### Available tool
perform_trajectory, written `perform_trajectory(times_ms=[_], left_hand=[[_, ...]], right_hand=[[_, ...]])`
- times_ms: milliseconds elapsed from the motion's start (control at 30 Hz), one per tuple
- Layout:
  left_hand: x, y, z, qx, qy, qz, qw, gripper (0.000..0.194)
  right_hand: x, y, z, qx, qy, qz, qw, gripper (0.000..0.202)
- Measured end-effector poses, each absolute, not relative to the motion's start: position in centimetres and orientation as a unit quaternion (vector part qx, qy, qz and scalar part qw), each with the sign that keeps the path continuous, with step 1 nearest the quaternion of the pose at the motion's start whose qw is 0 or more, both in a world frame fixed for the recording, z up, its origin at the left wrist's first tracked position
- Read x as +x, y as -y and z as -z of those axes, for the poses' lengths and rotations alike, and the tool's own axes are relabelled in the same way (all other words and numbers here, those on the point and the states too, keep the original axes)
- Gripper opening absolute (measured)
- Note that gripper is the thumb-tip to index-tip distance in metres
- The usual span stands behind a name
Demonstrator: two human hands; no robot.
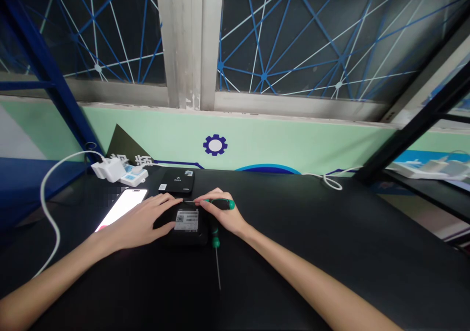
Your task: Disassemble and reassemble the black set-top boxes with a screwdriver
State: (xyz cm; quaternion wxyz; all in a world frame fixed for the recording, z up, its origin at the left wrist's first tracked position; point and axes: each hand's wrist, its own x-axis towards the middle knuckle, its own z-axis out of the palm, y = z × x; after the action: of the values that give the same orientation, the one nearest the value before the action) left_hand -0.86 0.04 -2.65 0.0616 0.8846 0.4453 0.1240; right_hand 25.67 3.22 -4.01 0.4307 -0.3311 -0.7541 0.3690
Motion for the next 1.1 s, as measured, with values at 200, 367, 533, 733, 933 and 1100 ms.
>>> perform_trajectory(times_ms=[200,367,533,733,933,1100], left_hand=[[-0.9,-0.1,2.8,0.886,-0.44,-0.133,0.063,0.053],[-1.0,-0.1,2.9,0.879,-0.455,-0.128,0.066,0.059],[-1.0,0.1,2.3,0.874,-0.467,-0.121,0.062,0.062],[-0.7,0.3,1.3,0.872,-0.466,-0.128,0.073,0.05],[-0.3,0.1,1.4,0.853,-0.493,-0.15,0.086,0.037],[-0.4,-0.2,1.6,0.846,-0.506,-0.133,0.101,0.031]], right_hand=[[25.7,-3.4,4.2,-0.351,0.725,-0.39,0.447,0.026],[25.6,-3.4,4.1,-0.379,0.694,-0.401,0.464,0.026],[25.6,-3.6,4.1,-0.387,0.663,-0.434,0.471,0.026],[25.5,-3.7,4.6,-0.401,0.659,-0.392,0.501,0.029],[25.3,-3.5,4.8,-0.398,0.663,-0.405,0.488,0.034],[25.2,-3.4,4.6,-0.394,0.665,-0.409,0.485,0.033]])
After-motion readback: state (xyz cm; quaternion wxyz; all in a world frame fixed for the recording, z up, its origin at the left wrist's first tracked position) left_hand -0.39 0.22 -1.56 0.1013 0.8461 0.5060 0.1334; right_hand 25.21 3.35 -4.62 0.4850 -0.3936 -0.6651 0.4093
